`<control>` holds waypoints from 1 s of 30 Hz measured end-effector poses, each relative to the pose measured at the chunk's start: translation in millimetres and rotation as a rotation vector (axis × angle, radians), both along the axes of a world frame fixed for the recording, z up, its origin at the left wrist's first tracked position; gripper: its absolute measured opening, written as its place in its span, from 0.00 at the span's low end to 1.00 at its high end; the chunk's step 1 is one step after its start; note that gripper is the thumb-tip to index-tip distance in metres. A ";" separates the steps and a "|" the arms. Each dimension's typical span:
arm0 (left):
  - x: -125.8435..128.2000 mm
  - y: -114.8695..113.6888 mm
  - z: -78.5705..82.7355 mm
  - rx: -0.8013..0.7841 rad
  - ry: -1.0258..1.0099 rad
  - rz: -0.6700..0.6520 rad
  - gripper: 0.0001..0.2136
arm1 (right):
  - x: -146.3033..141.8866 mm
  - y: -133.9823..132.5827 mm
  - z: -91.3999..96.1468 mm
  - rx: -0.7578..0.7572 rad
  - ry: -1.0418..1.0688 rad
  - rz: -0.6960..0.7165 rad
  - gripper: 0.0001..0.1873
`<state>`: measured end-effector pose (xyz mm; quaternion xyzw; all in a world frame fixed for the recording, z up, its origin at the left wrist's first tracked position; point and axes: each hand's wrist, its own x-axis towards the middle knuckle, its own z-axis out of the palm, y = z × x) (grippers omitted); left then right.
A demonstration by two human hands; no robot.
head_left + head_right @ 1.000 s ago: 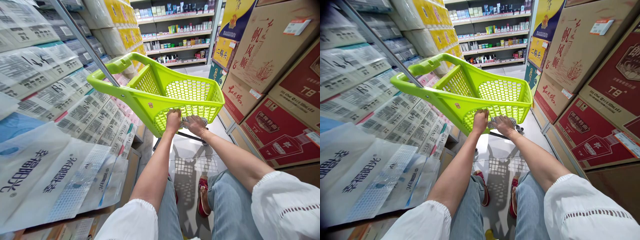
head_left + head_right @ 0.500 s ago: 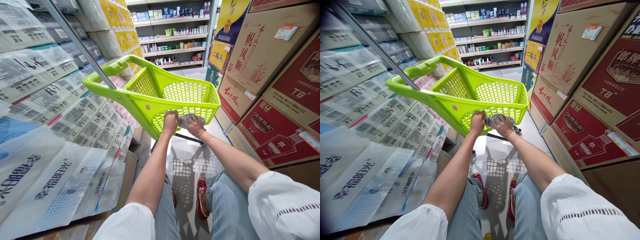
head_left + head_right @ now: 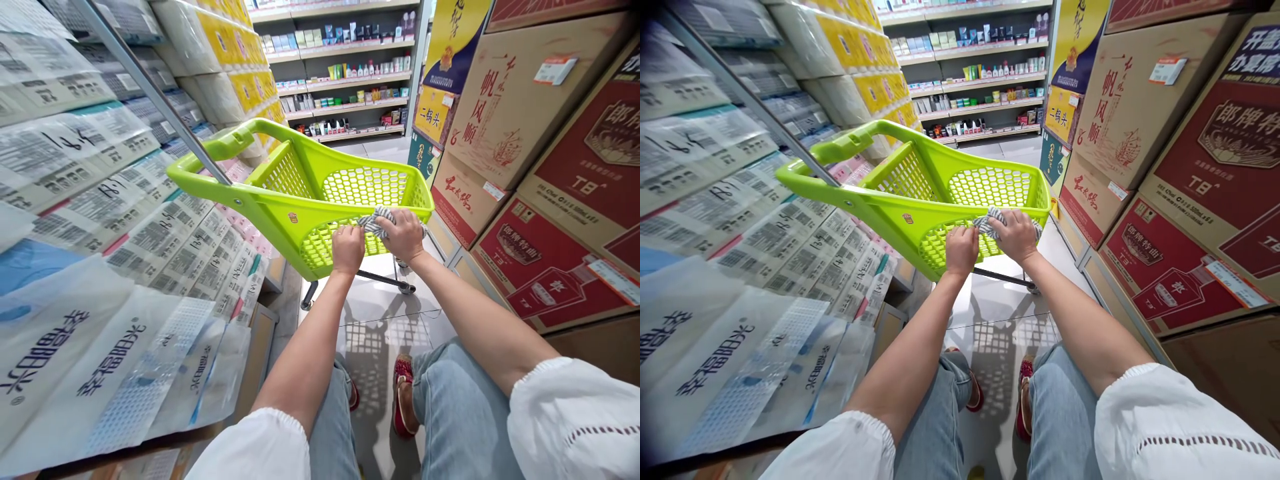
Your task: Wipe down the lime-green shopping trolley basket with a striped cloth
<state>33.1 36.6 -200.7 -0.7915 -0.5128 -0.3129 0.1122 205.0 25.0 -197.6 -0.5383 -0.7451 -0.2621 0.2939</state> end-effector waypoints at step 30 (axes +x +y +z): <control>24.6 26.0 -16.9 -0.106 -0.060 -0.022 0.18 | 35.3 0.3 -83.6 -0.296 -0.227 0.179 0.15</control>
